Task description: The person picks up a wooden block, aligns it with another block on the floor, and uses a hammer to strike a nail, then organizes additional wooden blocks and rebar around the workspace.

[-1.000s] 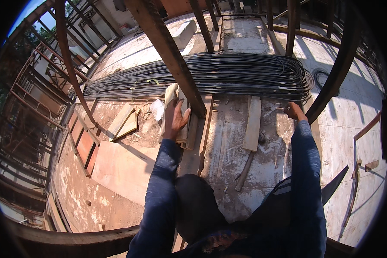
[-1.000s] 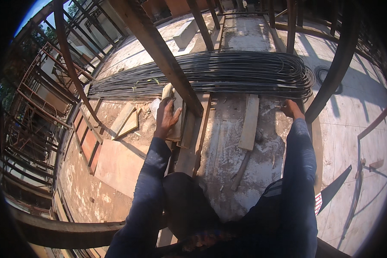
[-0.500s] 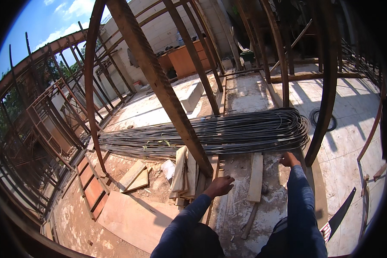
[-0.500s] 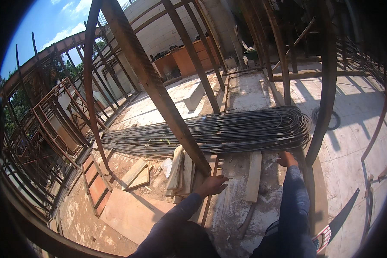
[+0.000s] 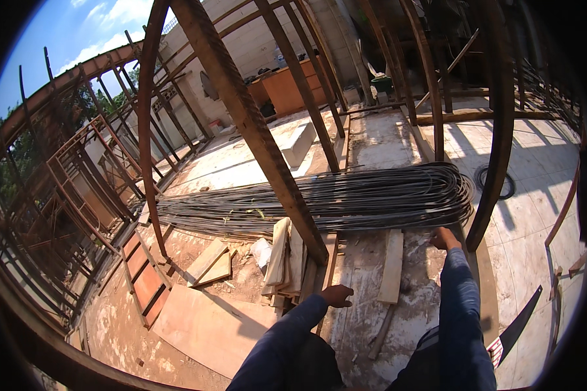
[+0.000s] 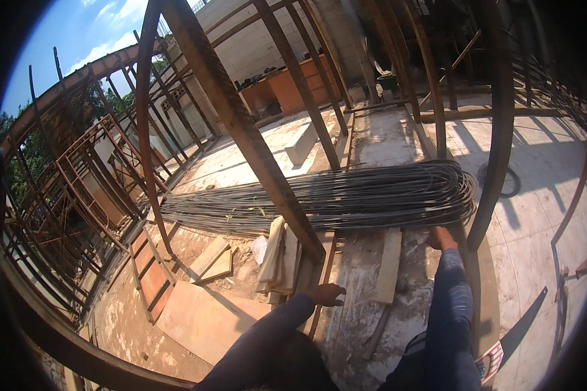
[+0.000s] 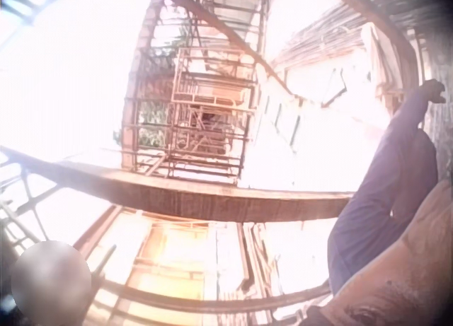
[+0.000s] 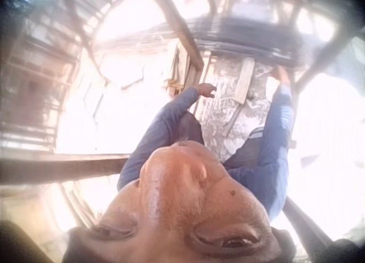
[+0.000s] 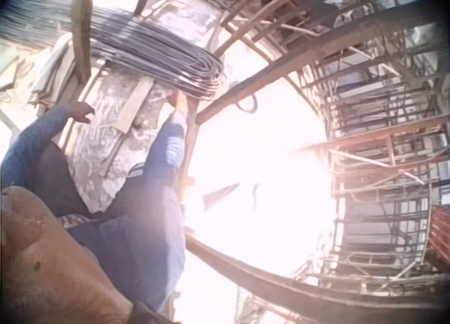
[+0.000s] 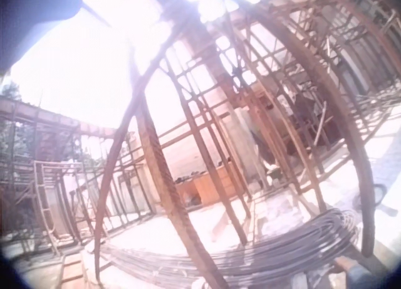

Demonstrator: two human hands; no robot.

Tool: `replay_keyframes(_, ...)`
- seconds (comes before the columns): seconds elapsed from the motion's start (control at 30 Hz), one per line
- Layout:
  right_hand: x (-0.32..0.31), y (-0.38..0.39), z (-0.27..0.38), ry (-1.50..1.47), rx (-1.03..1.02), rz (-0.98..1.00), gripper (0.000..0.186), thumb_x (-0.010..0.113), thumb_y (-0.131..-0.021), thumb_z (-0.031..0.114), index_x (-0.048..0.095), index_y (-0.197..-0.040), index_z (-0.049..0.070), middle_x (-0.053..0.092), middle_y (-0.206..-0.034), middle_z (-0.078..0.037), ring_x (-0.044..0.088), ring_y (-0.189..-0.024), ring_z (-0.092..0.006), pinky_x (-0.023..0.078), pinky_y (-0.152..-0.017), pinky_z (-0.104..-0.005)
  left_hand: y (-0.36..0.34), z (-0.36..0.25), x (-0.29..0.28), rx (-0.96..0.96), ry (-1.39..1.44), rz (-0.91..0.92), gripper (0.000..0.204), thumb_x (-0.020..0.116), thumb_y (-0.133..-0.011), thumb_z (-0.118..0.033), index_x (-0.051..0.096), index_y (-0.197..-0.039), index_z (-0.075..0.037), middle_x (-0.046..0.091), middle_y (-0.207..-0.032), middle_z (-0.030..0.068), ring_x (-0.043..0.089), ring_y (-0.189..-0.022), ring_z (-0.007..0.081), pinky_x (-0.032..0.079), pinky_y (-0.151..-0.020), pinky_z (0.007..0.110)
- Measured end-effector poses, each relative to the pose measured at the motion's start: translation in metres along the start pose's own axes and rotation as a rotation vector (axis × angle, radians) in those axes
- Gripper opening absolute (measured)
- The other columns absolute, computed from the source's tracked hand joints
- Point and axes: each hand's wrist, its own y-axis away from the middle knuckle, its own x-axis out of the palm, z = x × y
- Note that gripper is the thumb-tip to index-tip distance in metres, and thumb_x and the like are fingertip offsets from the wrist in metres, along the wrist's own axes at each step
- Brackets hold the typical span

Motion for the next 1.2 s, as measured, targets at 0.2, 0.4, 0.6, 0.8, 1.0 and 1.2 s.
replay_keyframes(0.2, -0.006, 0.002, 0.0, 0.0, -0.009, 0.015, 0.034, 0.072, -0.076, 0.035, 0.07, -0.094, 0.007, 0.067, -0.088, -0.019, 0.064, -0.087, -0.0332, 0.05, -0.078, -0.0397, 0.004, -0.005, -0.002, -0.027, -0.014, 0.11, 0.05, 0.062, -0.083, -0.04, 0.053, -0.121, -0.007, 0.062, -0.104, 0.0153, 0.058, -0.1, 0.034, 0.048, -0.082, 0.045)
replay_keyframes(0.4, -0.009, 0.005, 0.0, 0.011, 0.044, 0.011, 0.034, 0.073, -0.076, 0.034, 0.069, -0.094, 0.005, 0.067, -0.088, -0.018, 0.065, -0.087, -0.0317, 0.049, -0.079, -0.0389, 0.006, -0.003, -0.005, -0.042, -0.003, 0.115, 0.051, 0.061, -0.084, -0.04, 0.051, -0.122, -0.007, 0.062, -0.105, 0.0152, 0.058, -0.101, 0.0339, 0.048, -0.083, 0.046)
replay_keyframes(0.6, -0.026, 0.016, 0.014, -0.039, 0.11, 0.144, 0.038, 0.069, -0.076, 0.032, 0.065, -0.105, 0.007, 0.061, -0.113, -0.02, 0.057, -0.107, -0.0349, 0.046, -0.09, -0.0403, 0.007, -0.004, -0.004, -0.039, -0.007, 0.117, 0.052, 0.061, -0.085, -0.04, 0.051, -0.123, -0.007, 0.061, -0.106, 0.0156, 0.057, -0.101, 0.0342, 0.047, -0.084, 0.046)
replay_keyframes(0.8, -0.018, 0.013, -0.005, -0.03, 0.105, 0.031, 0.041, 0.072, -0.076, 0.037, 0.066, -0.1, 0.004, 0.067, -0.096, -0.017, 0.065, -0.089, -0.0299, 0.05, -0.08, -0.0377, 0.002, -0.01, -0.007, -0.019, -0.028, 0.104, 0.051, 0.061, -0.084, -0.04, 0.051, -0.122, -0.007, 0.061, -0.106, 0.0157, 0.057, -0.102, 0.0345, 0.047, -0.084, 0.046)
replay_keyframes(1.0, -0.022, 0.027, 0.03, -0.058, 0.102, 0.152, 0.034, 0.067, -0.076, 0.028, 0.066, -0.102, 0.005, 0.062, -0.109, -0.021, 0.057, -0.107, -0.0341, 0.046, -0.091, -0.0407, 0.006, -0.006, 0.003, -0.067, -0.008, 0.132, 0.049, 0.062, -0.083, -0.039, 0.053, -0.119, -0.007, 0.061, -0.107, 0.0156, 0.057, -0.103, 0.0341, 0.047, -0.086, 0.044)
replay_keyframes(1.2, 0.02, 0.001, 0.013, 0.105, 0.042, 0.188, 0.035, 0.063, -0.076, 0.028, 0.066, -0.1, 0.002, 0.064, -0.103, -0.022, 0.061, -0.099, -0.0362, 0.049, -0.085, -0.0439, -0.001, 0.01, 0.008, -0.045, -0.038, 0.108, 0.049, 0.062, -0.082, -0.04, 0.054, -0.118, -0.006, 0.061, -0.11, 0.0146, 0.056, -0.105, 0.0344, 0.046, -0.087, 0.045)
